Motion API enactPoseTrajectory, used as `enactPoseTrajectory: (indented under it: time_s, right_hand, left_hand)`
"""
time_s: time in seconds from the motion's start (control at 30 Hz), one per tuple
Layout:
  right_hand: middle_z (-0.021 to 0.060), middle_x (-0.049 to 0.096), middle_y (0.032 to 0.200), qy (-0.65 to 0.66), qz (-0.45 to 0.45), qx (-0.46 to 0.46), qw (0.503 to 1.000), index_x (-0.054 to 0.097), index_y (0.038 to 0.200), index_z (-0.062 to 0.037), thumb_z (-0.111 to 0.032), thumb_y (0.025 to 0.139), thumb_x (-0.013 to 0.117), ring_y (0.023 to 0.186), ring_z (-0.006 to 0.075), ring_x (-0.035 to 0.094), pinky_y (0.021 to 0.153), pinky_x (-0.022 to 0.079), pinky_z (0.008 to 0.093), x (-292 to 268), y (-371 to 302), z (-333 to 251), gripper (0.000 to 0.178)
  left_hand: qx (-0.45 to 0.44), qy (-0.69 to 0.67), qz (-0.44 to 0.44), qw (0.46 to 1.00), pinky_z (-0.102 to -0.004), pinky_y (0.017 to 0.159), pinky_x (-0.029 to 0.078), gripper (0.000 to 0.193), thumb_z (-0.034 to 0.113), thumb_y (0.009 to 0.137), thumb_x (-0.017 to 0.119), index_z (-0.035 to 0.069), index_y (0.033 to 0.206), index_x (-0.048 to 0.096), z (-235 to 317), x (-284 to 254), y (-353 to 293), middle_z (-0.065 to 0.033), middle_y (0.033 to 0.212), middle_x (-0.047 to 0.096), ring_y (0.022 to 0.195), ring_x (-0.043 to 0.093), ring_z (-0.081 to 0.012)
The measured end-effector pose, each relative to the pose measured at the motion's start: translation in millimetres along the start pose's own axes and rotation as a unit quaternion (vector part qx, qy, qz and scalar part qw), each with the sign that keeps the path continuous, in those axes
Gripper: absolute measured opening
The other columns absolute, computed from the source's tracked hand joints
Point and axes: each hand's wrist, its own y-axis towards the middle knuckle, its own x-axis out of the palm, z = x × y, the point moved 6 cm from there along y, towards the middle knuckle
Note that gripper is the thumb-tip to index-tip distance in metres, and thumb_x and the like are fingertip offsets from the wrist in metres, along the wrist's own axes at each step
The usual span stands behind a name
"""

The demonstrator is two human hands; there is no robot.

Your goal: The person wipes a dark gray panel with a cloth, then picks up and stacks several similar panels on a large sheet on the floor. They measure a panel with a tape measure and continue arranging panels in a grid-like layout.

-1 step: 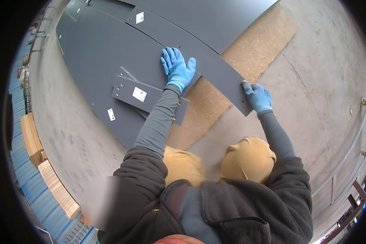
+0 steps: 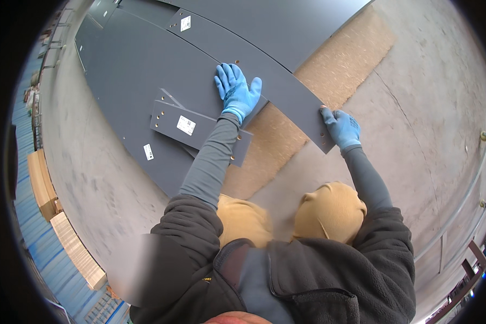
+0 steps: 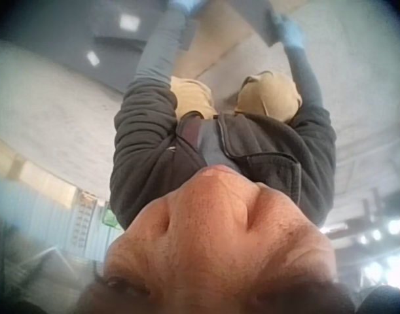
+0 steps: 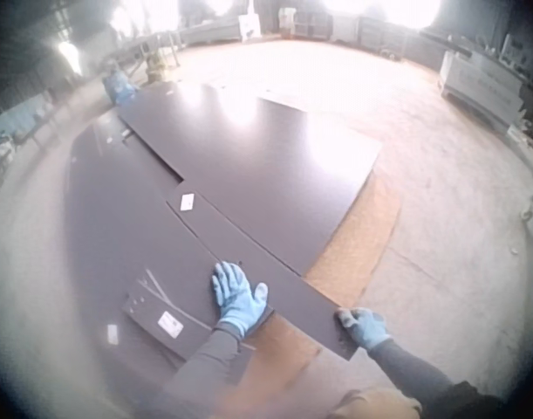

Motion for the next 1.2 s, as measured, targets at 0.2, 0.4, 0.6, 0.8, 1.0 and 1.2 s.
enactPoseTrajectory:
  time_s: [0.2,0.4,0.6,0.8,1.0,1.2]
  right_hand:
    - [0.0225,0.075,0.094,-0.022,0.014,-0.058,0.998,0.078,0.091,-0.0047,-0.072,0.097,0.045,0.098,0.0376,0.072,0.088,0.053,0.0433,4.3,29.3,-60.8,0.076]
    - [0.0184,0.072,0.121,0.195,0.041,-0.046,0.979,0.050,0.150,0.0041,-0.050,0.095,0.069,0.103,0.0302,0.075,0.086,0.057,0.0410,-0.1,22.8,-42.4,0.080]
    - [0.0164,0.072,0.101,0.397,-0.141,0.062,0.905,0.062,0.125,0.0112,-0.032,0.099,0.068,0.076,0.0227,0.076,0.062,0.061,0.0328,27.0,4.0,-12.0,0.051]
    - [0.0146,0.075,0.088,0.329,-0.116,0.017,0.937,0.066,0.108,0.0066,-0.034,0.103,0.063,0.062,0.0213,0.075,0.057,0.061,0.0340,46.3,39.2,-81.9,0.041]
    - [0.0138,0.076,0.082,0.243,-0.121,-0.003,0.962,0.072,0.094,0.0054,-0.031,0.103,0.060,0.065,0.0202,0.076,0.059,0.059,0.0319,41.0,55.5,-154.4,0.039]
    - [0.0140,0.075,0.078,0.205,-0.107,0.028,0.972,0.073,0.093,0.0049,-0.033,0.102,0.060,0.064,0.0206,0.076,0.057,0.059,0.0326,37.4,52.2,-167.8,0.041]
  left_hand:
    - [-0.002,-0.011,-0.023,1.000,-0.0558,0.130,-0.002,0.102,0.058,0.097,0.056,-0.010,0.162,0.016,-1.0,0.5,2.2,-0.0358,0.170,0.010,0.161,-0.001,-0.0478]
    - [0.018,-0.185,-0.050,0.981,-0.0500,0.132,0.002,0.096,0.055,0.095,0.062,-0.009,0.159,0.030,-17.8,-27.2,-1.6,-0.0319,0.169,0.020,0.162,0.006,-0.0420]
    - [0.035,-0.163,0.211,0.963,-0.0547,0.127,0.025,0.078,0.036,0.095,0.071,-0.005,0.155,0.041,-125.0,-105.7,-65.9,-0.0307,0.163,0.035,0.156,0.024,-0.0455]
    - [-0.252,-0.159,0.287,0.910,-0.0549,0.125,0.027,0.078,0.042,0.098,0.066,-0.006,0.154,0.040,-257.3,-93.7,-169.7,-0.0322,0.161,0.037,0.153,0.029,-0.0476]
    - [-0.337,-0.004,0.235,0.912,-0.0539,0.124,0.028,0.075,0.046,0.101,0.060,-0.006,0.153,0.044,-283.5,-34.7,-227.4,-0.0306,0.160,0.041,0.151,0.035,-0.0466]
    - [-0.358,0.037,0.225,0.905,-0.0509,0.126,0.024,0.080,0.053,0.103,0.052,-0.004,0.157,0.042,-283.6,-21.2,-222.5,-0.0258,0.165,0.037,0.155,0.031,-0.0411]
